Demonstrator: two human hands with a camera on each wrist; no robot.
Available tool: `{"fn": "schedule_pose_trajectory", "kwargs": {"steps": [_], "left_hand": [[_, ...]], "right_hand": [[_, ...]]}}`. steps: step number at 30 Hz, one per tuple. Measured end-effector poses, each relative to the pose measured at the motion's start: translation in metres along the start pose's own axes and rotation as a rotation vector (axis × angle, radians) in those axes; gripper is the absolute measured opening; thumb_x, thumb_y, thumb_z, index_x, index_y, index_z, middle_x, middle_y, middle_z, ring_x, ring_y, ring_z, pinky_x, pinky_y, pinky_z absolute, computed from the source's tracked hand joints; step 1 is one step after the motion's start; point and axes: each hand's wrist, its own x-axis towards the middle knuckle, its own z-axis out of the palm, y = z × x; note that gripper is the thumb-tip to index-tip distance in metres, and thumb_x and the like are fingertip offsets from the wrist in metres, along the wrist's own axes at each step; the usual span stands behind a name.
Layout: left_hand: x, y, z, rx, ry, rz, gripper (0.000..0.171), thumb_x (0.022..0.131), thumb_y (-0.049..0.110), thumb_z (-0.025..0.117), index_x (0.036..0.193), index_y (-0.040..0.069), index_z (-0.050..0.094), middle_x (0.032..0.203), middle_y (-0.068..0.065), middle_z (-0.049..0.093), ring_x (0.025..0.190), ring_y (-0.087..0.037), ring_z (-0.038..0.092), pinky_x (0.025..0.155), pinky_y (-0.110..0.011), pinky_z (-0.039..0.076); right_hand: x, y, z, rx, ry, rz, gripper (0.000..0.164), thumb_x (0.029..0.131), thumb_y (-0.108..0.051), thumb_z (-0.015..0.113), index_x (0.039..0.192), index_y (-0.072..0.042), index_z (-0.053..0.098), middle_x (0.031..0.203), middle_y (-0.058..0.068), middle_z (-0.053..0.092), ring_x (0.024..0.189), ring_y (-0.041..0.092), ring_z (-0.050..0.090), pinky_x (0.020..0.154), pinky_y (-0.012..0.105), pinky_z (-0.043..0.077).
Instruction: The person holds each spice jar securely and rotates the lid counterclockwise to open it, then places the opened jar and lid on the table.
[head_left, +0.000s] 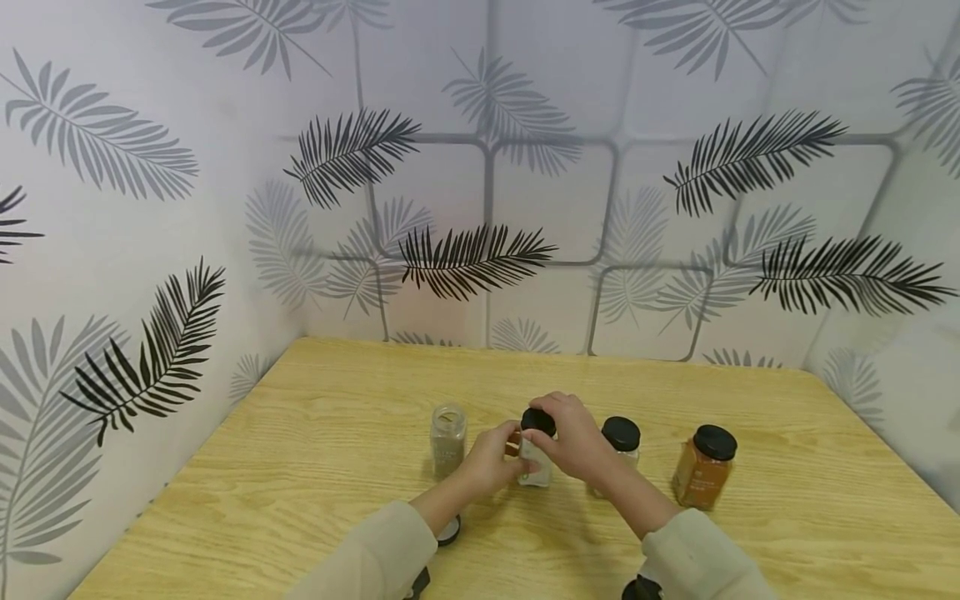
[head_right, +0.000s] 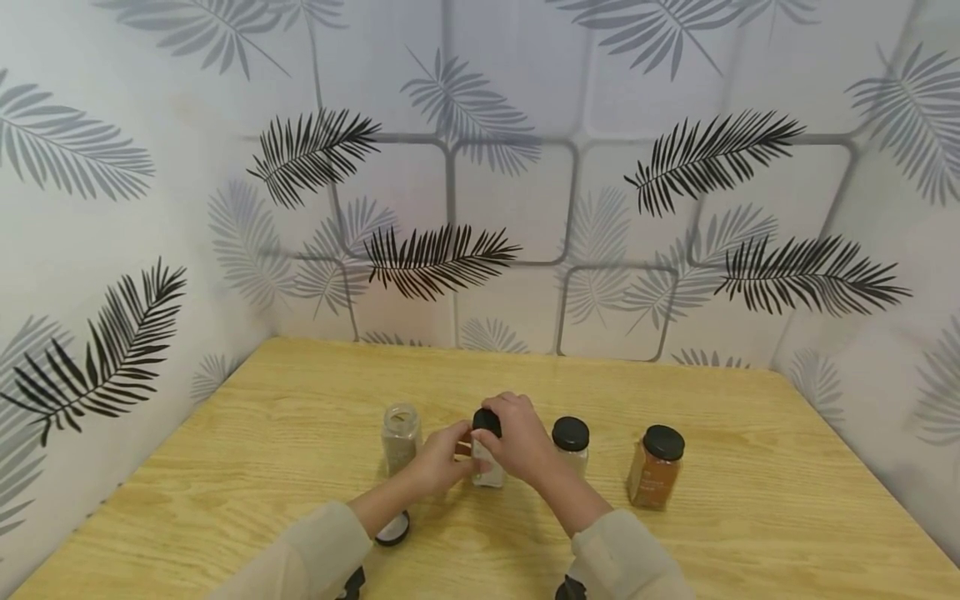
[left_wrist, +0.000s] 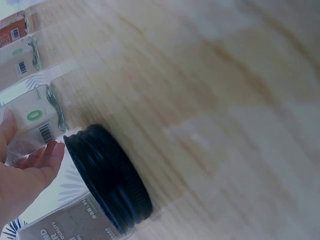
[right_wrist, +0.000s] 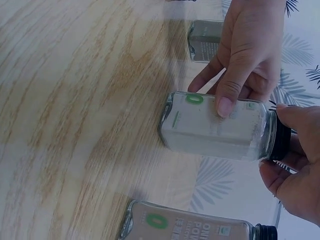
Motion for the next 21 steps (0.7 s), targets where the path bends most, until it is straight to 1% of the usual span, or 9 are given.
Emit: {"fn": "schedule_pose_trajectory", "kwargs": {"steps": [5, 9, 16, 21], "left_hand": [[-0.001, 0.001, 0.000, -0.010, -0.002, -0.016, 0.047, 0.087, 0.015, 0.065, 0.128, 0.000, 0.048, 0.120, -0.019, 0.056, 0.108, -0.036, 0.058, 0.085, -0.041, 0.053], [-0.002, 0.001, 0.001, -0.023, -0.007, -0.030, 0.048, 0.087, 0.014, 0.065, 0.130, 0.000, 0.047, 0.121, -0.019, 0.056, 0.109, -0.036, 0.057, 0.085, -0.041, 0.053], [-0.001, 0.002, 0.001, -0.014, -0.005, -0.043, 0.051, 0.087, 0.015, 0.065, 0.132, 0.001, 0.045, 0.122, -0.019, 0.055, 0.109, -0.035, 0.057, 0.085, -0.042, 0.053], [-0.001, 0.003, 0.001, -0.009, -0.005, -0.041, 0.051, 0.087, 0.015, 0.065, 0.132, 0.001, 0.045, 0.122, -0.020, 0.056, 0.108, -0.035, 0.058, 0.085, -0.042, 0.053]], "right_hand": [[0.000, 0.000, -0.005, -0.005, -0.039, -0.034, 0.034, 0.087, -0.010, 0.064, 0.116, 0.006, 0.058, 0.113, 0.019, 0.060, 0.102, 0.035, 0.054, 0.082, 0.042, 0.051], [-0.001, 0.001, -0.008, 0.005, -0.074, -0.045, 0.036, 0.087, -0.009, 0.063, 0.119, 0.007, 0.056, 0.116, 0.021, 0.057, 0.107, 0.036, 0.053, 0.086, 0.044, 0.050], [-0.002, 0.001, -0.013, 0.019, -0.089, -0.011, 0.042, 0.087, -0.012, 0.064, 0.124, 0.004, 0.053, 0.122, 0.020, 0.053, 0.113, 0.035, 0.052, 0.092, 0.047, 0.047], [-0.003, 0.002, -0.017, 0.015, -0.106, 0.007, 0.044, 0.087, -0.015, 0.065, 0.125, 0.004, 0.052, 0.121, 0.020, 0.054, 0.110, 0.035, 0.054, 0.089, 0.046, 0.049]]}}
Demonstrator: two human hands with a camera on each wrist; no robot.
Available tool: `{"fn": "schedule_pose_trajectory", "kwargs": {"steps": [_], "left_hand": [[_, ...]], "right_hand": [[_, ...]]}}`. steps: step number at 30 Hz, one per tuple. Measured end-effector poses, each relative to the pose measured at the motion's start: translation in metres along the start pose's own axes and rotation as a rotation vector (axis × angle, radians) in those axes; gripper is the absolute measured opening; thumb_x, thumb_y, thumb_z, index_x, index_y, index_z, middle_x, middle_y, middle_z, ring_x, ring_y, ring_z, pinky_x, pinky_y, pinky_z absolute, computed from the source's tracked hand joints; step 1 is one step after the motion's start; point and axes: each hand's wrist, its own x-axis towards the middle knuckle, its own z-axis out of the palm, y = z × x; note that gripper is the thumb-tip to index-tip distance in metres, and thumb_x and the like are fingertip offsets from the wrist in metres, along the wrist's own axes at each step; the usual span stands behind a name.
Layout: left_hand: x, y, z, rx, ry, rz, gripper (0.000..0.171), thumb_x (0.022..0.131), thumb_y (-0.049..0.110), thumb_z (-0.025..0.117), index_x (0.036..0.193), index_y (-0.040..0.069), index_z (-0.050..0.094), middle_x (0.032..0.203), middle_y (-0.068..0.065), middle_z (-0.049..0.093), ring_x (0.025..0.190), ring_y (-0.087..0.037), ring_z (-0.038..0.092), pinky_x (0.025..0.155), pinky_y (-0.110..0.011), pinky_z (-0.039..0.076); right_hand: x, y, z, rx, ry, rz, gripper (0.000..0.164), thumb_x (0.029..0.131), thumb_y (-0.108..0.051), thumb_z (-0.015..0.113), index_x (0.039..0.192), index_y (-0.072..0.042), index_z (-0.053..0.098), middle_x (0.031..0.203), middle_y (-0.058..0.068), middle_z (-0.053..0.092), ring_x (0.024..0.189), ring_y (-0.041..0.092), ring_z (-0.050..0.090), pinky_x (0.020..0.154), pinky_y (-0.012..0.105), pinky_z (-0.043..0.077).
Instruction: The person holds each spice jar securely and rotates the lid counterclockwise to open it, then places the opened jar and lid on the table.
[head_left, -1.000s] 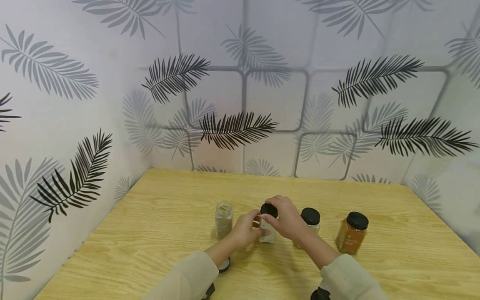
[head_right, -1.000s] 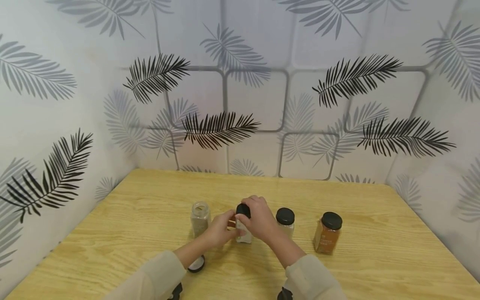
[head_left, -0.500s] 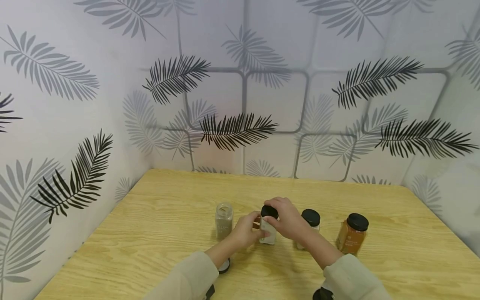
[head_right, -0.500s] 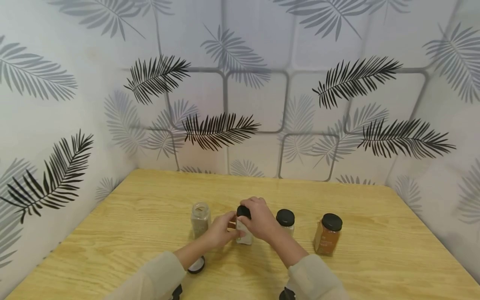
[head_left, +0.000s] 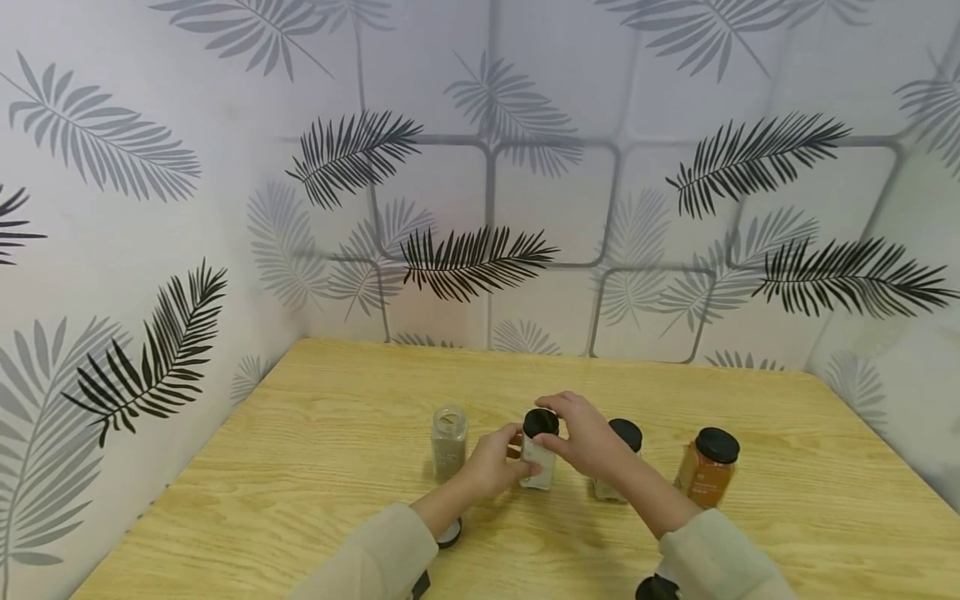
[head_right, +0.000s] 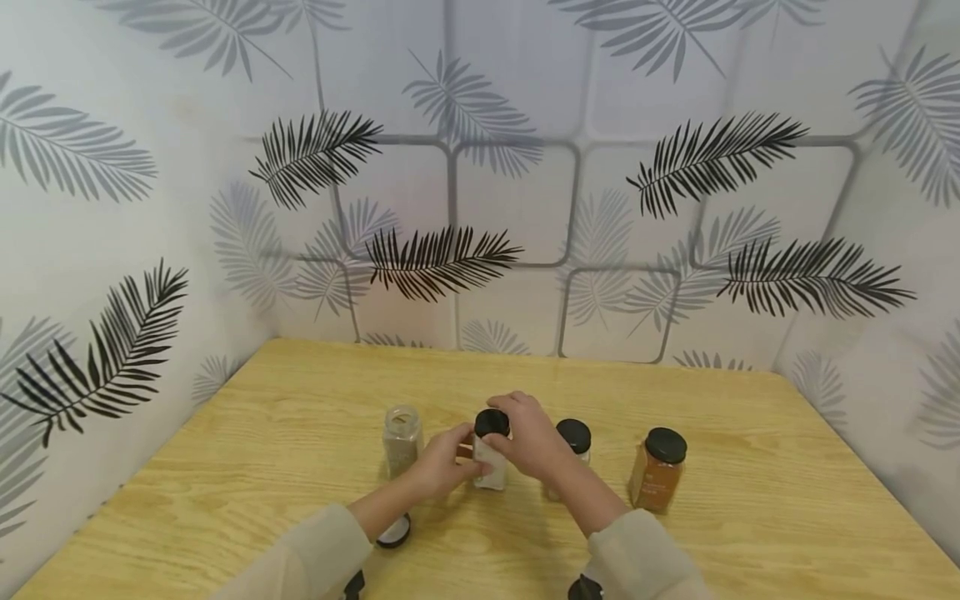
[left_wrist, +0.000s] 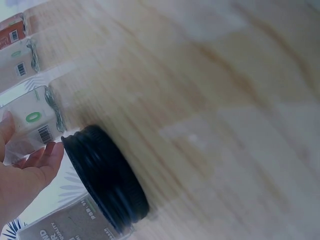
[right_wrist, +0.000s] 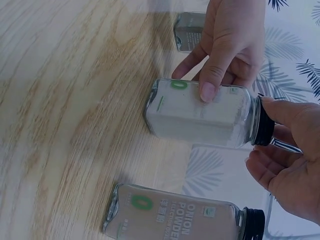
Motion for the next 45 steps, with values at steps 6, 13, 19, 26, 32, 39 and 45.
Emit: {"fn": "schedule_pose_trajectory", "kwargs": {"steps": [6, 13, 19, 26, 32, 39, 45], "left_hand": [[0.000, -0.001, 0.001, -0.005, 0.007, 0.001, 0.050, 0.087, 0.015, 0.066, 0.131, 0.002, 0.046, 0.121, -0.019, 0.056, 0.108, -0.035, 0.058, 0.085, -0.042, 0.053], [-0.002, 0.002, 0.002, -0.021, 0.010, -0.014, 0.048, 0.086, 0.016, 0.067, 0.129, 0.002, 0.048, 0.123, -0.018, 0.055, 0.109, -0.035, 0.057, 0.085, -0.040, 0.053], [-0.003, 0.003, 0.002, -0.013, 0.013, 0.009, 0.046, 0.086, 0.015, 0.067, 0.126, 0.002, 0.050, 0.118, -0.017, 0.057, 0.106, -0.035, 0.058, 0.084, -0.039, 0.053], [-0.002, 0.001, 0.003, -0.015, 0.020, 0.013, 0.045, 0.086, 0.016, 0.067, 0.125, 0.002, 0.050, 0.119, -0.017, 0.057, 0.106, -0.034, 0.058, 0.085, -0.039, 0.053], [-0.003, 0.002, 0.002, -0.019, 0.023, 0.009, 0.045, 0.086, 0.016, 0.067, 0.126, 0.003, 0.050, 0.120, -0.017, 0.056, 0.108, -0.035, 0.057, 0.086, -0.041, 0.052], [-0.002, 0.001, 0.001, -0.023, 0.021, 0.002, 0.045, 0.087, 0.017, 0.066, 0.126, 0.003, 0.050, 0.122, -0.018, 0.055, 0.108, -0.035, 0.057, 0.086, -0.041, 0.052], [-0.003, 0.001, 0.000, -0.020, 0.019, -0.002, 0.048, 0.087, 0.017, 0.066, 0.129, 0.003, 0.048, 0.124, -0.019, 0.054, 0.108, -0.035, 0.057, 0.086, -0.041, 0.052]], "right_hand": [[0.001, 0.000, -0.001, 0.020, -0.010, 0.033, 0.049, 0.085, -0.016, 0.067, 0.128, 0.003, 0.050, 0.123, 0.020, 0.055, 0.104, 0.034, 0.056, 0.083, 0.044, 0.051], [0.005, -0.003, 0.012, -0.054, 0.068, 0.079, 0.052, 0.083, -0.024, 0.070, 0.124, 0.005, 0.053, 0.117, 0.020, 0.058, 0.104, 0.033, 0.057, 0.082, 0.043, 0.052], [0.007, -0.009, 0.020, -0.106, 0.146, 0.118, 0.050, 0.080, -0.029, 0.073, 0.114, 0.004, 0.059, 0.105, 0.017, 0.061, 0.093, 0.030, 0.058, 0.072, 0.038, 0.053], [0.009, -0.012, 0.021, -0.118, 0.160, 0.125, 0.042, 0.079, -0.024, 0.074, 0.108, 0.003, 0.062, 0.096, 0.015, 0.061, 0.085, 0.026, 0.056, 0.064, 0.033, 0.051], [0.009, -0.010, 0.019, -0.101, 0.141, 0.088, 0.040, 0.079, -0.019, 0.074, 0.111, 0.003, 0.061, 0.099, 0.015, 0.060, 0.086, 0.026, 0.056, 0.064, 0.032, 0.051], [0.009, -0.009, 0.015, -0.053, 0.087, 0.085, 0.041, 0.081, -0.016, 0.072, 0.116, 0.002, 0.059, 0.111, 0.017, 0.059, 0.098, 0.030, 0.056, 0.074, 0.037, 0.053], [0.009, -0.007, 0.012, -0.010, 0.037, 0.079, 0.043, 0.082, -0.012, 0.070, 0.120, 0.002, 0.056, 0.114, 0.018, 0.057, 0.102, 0.032, 0.055, 0.080, 0.041, 0.053]]}}
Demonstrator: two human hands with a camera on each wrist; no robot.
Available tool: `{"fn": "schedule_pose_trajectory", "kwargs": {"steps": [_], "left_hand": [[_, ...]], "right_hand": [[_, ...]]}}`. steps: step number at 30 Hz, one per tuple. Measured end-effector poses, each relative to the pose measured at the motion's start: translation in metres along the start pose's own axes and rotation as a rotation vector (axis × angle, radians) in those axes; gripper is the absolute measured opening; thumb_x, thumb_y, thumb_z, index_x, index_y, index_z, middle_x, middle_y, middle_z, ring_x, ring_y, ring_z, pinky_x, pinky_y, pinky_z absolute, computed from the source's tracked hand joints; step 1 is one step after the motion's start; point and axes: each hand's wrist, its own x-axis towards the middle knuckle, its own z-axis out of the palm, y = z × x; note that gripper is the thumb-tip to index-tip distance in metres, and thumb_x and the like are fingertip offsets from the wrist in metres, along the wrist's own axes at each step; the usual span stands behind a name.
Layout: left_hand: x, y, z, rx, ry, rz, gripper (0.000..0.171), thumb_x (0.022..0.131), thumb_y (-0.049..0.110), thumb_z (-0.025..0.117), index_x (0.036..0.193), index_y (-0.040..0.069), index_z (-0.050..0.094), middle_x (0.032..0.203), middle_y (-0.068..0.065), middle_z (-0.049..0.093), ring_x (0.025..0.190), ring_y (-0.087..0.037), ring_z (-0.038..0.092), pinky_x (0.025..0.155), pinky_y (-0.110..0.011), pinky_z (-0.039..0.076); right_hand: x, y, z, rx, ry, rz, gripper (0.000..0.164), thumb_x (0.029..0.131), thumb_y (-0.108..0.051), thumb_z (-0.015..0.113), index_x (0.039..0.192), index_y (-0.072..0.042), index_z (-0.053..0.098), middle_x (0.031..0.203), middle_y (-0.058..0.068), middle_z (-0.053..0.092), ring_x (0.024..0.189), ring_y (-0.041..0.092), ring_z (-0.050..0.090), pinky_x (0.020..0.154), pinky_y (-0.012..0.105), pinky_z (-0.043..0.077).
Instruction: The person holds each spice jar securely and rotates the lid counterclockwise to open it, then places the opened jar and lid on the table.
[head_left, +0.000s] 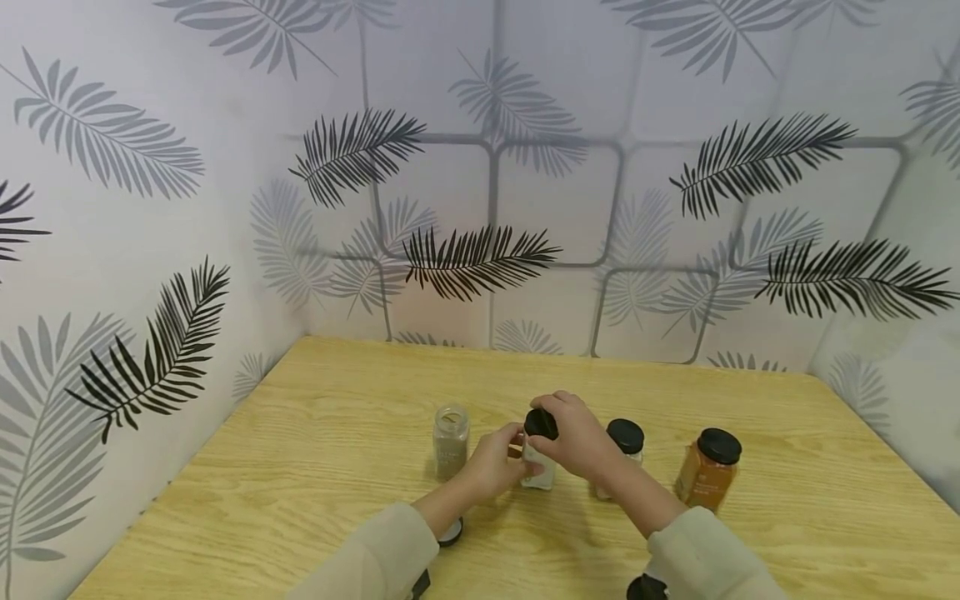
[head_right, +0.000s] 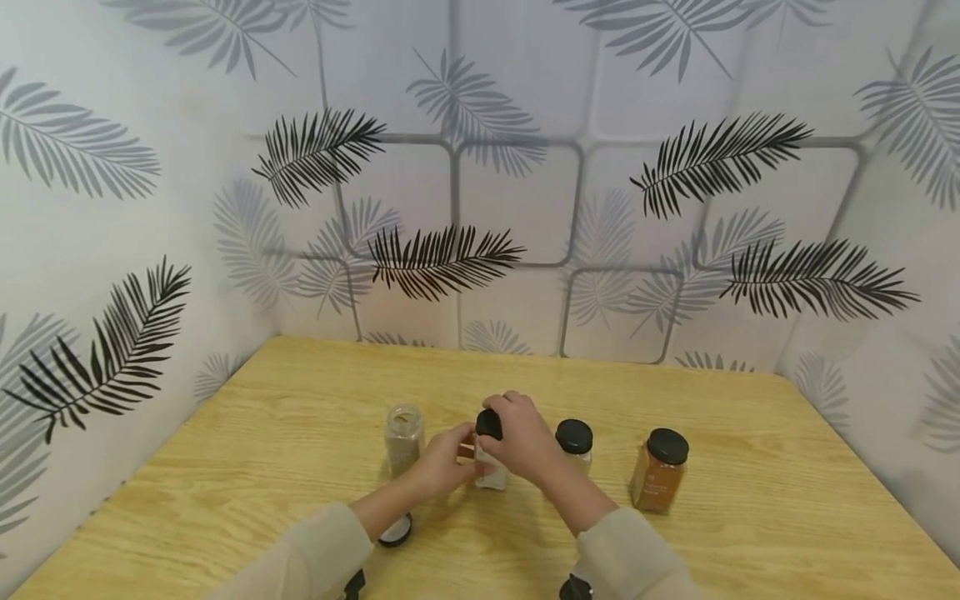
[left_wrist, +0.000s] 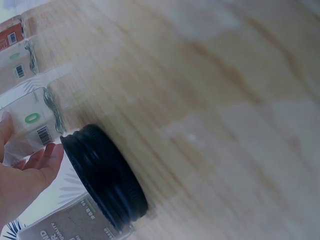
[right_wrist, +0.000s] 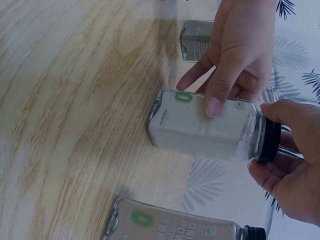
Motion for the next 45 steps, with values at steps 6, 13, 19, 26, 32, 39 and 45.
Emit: {"fn": "schedule_pose_trajectory", "kwargs": {"steps": [6, 13, 19, 26, 32, 39, 45], "left_hand": [[0.000, 0.001, -0.001, 0.006, 0.002, -0.008, 0.050, 0.086, 0.017, 0.066, 0.131, 0.003, 0.047, 0.124, -0.019, 0.054, 0.109, -0.034, 0.057, 0.086, -0.043, 0.052], [0.000, 0.001, -0.001, 0.006, 0.002, -0.025, 0.051, 0.086, 0.019, 0.067, 0.130, 0.002, 0.047, 0.124, -0.020, 0.054, 0.109, -0.035, 0.056, 0.086, -0.042, 0.052], [-0.001, 0.000, 0.000, 0.000, 0.003, -0.030, 0.049, 0.086, 0.020, 0.067, 0.128, 0.003, 0.048, 0.123, -0.019, 0.055, 0.109, -0.035, 0.057, 0.086, -0.041, 0.052], [-0.001, 0.000, 0.000, 0.003, 0.007, -0.017, 0.048, 0.086, 0.019, 0.067, 0.128, 0.003, 0.049, 0.121, -0.018, 0.056, 0.107, -0.034, 0.057, 0.084, -0.040, 0.053], [-0.001, 0.000, 0.000, 0.000, 0.006, -0.008, 0.047, 0.086, 0.019, 0.067, 0.127, 0.003, 0.049, 0.122, -0.018, 0.056, 0.108, -0.035, 0.057, 0.084, -0.041, 0.053], [-0.001, 0.001, 0.000, -0.009, 0.002, -0.021, 0.049, 0.086, 0.019, 0.067, 0.128, 0.004, 0.048, 0.124, -0.019, 0.054, 0.110, -0.036, 0.056, 0.086, -0.042, 0.052], [-0.002, 0.000, 0.000, -0.015, -0.006, -0.024, 0.049, 0.087, 0.019, 0.066, 0.130, 0.004, 0.047, 0.126, -0.020, 0.052, 0.111, -0.036, 0.056, 0.085, -0.042, 0.053]], "right_hand": [[-0.001, 0.003, -0.002, 0.045, -0.035, -0.016, 0.050, 0.084, -0.008, 0.067, 0.129, 0.002, 0.049, 0.124, 0.020, 0.054, 0.112, 0.035, 0.052, 0.088, 0.045, 0.050], [-0.001, 0.003, 0.002, -0.014, 0.019, -0.028, 0.053, 0.085, -0.017, 0.068, 0.129, 0.003, 0.048, 0.126, 0.022, 0.052, 0.116, 0.037, 0.050, 0.091, 0.047, 0.048], [0.000, -0.002, 0.008, -0.191, 0.116, -0.009, 0.052, 0.082, -0.029, 0.071, 0.118, 0.005, 0.056, 0.109, 0.019, 0.059, 0.099, 0.032, 0.057, 0.076, 0.040, 0.054], [0.000, -0.007, 0.010, -0.215, 0.120, 0.010, 0.047, 0.080, -0.031, 0.073, 0.109, 0.003, 0.059, 0.095, 0.014, 0.058, 0.082, 0.025, 0.056, 0.062, 0.033, 0.051], [0.000, -0.008, 0.008, -0.184, 0.110, 0.004, 0.043, 0.080, -0.026, 0.073, 0.110, 0.003, 0.060, 0.096, 0.014, 0.058, 0.084, 0.025, 0.055, 0.064, 0.032, 0.051], [0.000, -0.008, 0.004, -0.075, 0.071, 0.020, 0.039, 0.080, -0.017, 0.073, 0.112, 0.003, 0.060, 0.102, 0.016, 0.059, 0.087, 0.026, 0.055, 0.066, 0.033, 0.052], [0.000, -0.007, 0.004, -0.034, 0.046, 0.014, 0.038, 0.081, -0.012, 0.071, 0.114, 0.002, 0.060, 0.111, 0.018, 0.058, 0.098, 0.032, 0.055, 0.074, 0.039, 0.053]]}}
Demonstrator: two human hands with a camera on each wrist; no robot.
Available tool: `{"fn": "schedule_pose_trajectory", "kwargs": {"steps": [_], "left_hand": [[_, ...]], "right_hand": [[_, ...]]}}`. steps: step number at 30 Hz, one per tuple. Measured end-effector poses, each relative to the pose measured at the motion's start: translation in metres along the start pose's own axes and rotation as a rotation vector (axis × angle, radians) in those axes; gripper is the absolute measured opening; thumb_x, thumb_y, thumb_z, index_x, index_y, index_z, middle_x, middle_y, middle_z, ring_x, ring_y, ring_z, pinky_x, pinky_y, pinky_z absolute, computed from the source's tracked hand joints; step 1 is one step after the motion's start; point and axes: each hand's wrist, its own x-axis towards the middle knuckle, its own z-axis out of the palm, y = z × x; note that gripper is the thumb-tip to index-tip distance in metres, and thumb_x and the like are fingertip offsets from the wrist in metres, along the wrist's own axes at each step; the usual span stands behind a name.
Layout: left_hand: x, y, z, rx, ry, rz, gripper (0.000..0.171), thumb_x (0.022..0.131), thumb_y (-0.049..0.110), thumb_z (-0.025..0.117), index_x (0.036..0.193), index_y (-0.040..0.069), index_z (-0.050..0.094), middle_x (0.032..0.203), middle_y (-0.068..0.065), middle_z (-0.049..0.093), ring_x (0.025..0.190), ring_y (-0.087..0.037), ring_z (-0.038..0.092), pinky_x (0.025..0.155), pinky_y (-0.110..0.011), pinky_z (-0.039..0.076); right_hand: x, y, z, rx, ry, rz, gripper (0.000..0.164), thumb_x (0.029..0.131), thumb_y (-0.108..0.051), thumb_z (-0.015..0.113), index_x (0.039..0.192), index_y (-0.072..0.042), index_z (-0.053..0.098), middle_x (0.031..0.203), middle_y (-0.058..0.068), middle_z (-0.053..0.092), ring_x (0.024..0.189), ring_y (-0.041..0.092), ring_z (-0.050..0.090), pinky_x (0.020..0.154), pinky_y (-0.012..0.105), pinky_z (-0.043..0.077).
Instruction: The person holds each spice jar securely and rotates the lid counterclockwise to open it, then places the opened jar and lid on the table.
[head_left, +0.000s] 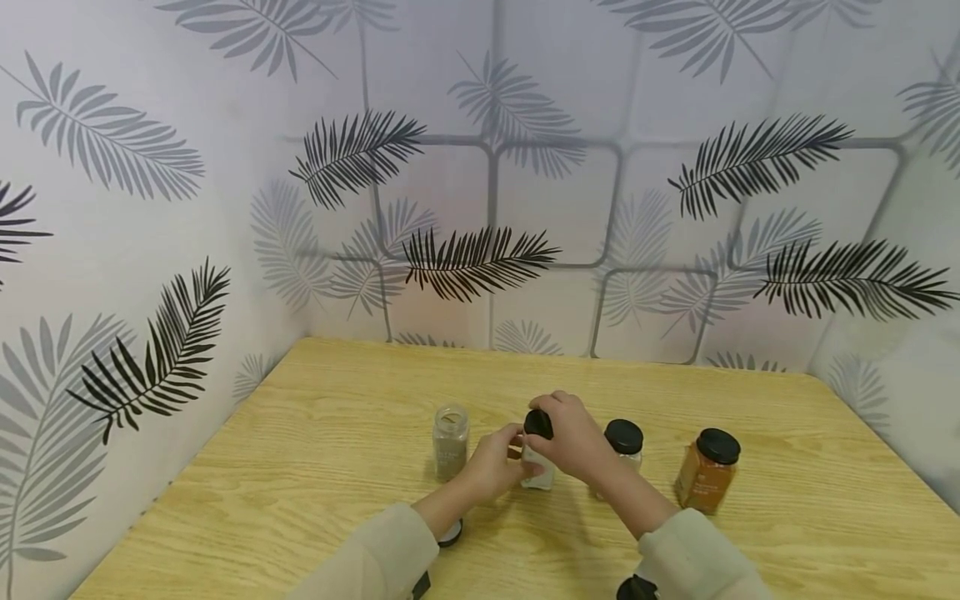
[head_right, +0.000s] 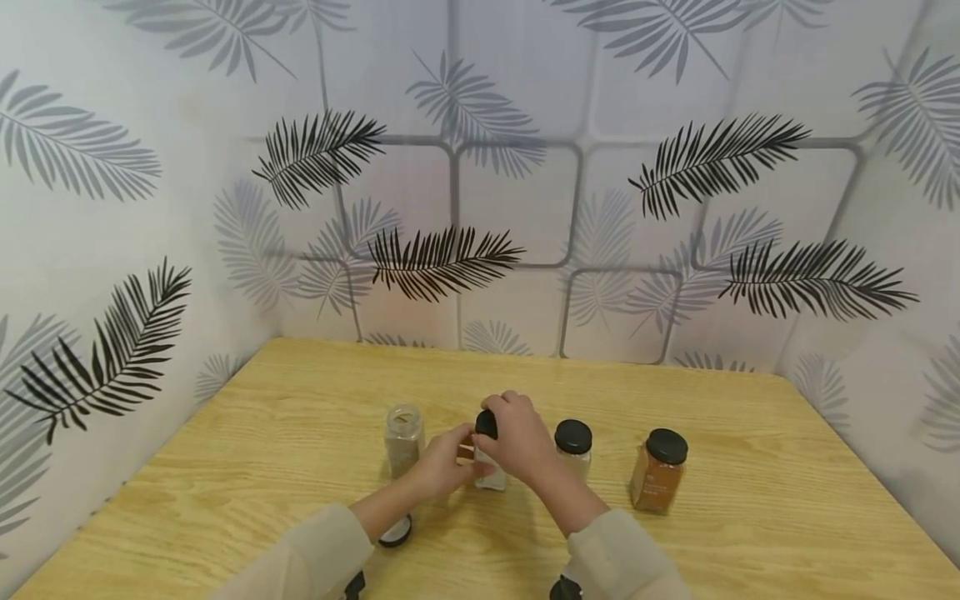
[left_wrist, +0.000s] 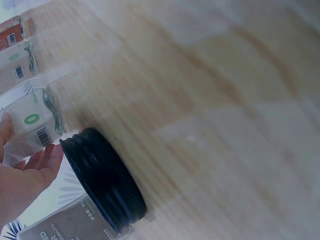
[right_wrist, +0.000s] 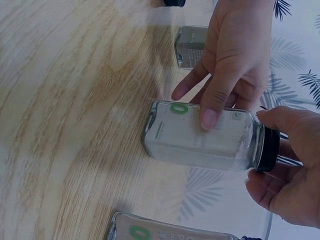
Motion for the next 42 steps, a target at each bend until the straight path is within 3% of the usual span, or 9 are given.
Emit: {"fn": "schedule_pose_trajectory", "kwargs": {"steps": [15, 20, 28, 35, 42], "left_hand": [[0.000, 0.001, 0.000, -0.004, 0.000, 0.001, 0.052, 0.087, 0.018, 0.066, 0.131, 0.001, 0.046, 0.124, -0.019, 0.054, 0.110, -0.035, 0.056, 0.086, -0.042, 0.052], [-0.001, 0.001, -0.001, 0.001, 0.001, 0.011, 0.049, 0.086, 0.019, 0.066, 0.129, 0.002, 0.047, 0.124, -0.019, 0.054, 0.110, -0.036, 0.056, 0.086, -0.042, 0.052], [-0.002, 0.001, 0.000, 0.013, 0.010, 0.018, 0.048, 0.086, 0.018, 0.067, 0.127, 0.002, 0.048, 0.123, -0.019, 0.055, 0.109, -0.036, 0.056, 0.085, -0.041, 0.053], [-0.001, 0.000, 0.000, 0.021, 0.013, 0.021, 0.047, 0.086, 0.017, 0.067, 0.126, 0.001, 0.048, 0.122, -0.019, 0.055, 0.108, -0.035, 0.057, 0.085, -0.040, 0.053], [-0.001, 0.000, 0.000, 0.024, 0.012, 0.027, 0.046, 0.086, 0.017, 0.067, 0.125, 0.001, 0.049, 0.121, -0.019, 0.056, 0.107, -0.036, 0.057, 0.085, -0.041, 0.053]], "right_hand": [[0.001, 0.006, -0.005, 0.109, -0.086, -0.022, 0.041, 0.081, 0.000, 0.065, 0.121, 0.000, 0.056, 0.119, 0.019, 0.055, 0.105, 0.034, 0.055, 0.081, 0.042, 0.052], [-0.001, 0.005, -0.002, 0.073, -0.046, -0.018, 0.044, 0.083, -0.010, 0.068, 0.123, 0.002, 0.054, 0.122, 0.021, 0.054, 0.109, 0.036, 0.053, 0.084, 0.045, 0.051], [-0.001, 0.002, 0.006, -0.088, 0.055, 0.039, 0.047, 0.083, -0.031, 0.070, 0.115, 0.002, 0.059, 0.103, 0.016, 0.059, 0.090, 0.028, 0.057, 0.068, 0.037, 0.052], [0.003, -0.001, 0.008, -0.110, 0.063, 0.068, 0.046, 0.082, -0.032, 0.070, 0.111, 0.003, 0.060, 0.098, 0.015, 0.059, 0.079, 0.024, 0.058, 0.061, 0.033, 0.051], [0.003, -0.002, 0.007, -0.063, 0.046, 0.069, 0.043, 0.081, -0.025, 0.072, 0.112, 0.002, 0.060, 0.097, 0.015, 0.058, 0.076, 0.021, 0.055, 0.061, 0.031, 0.050]]}}
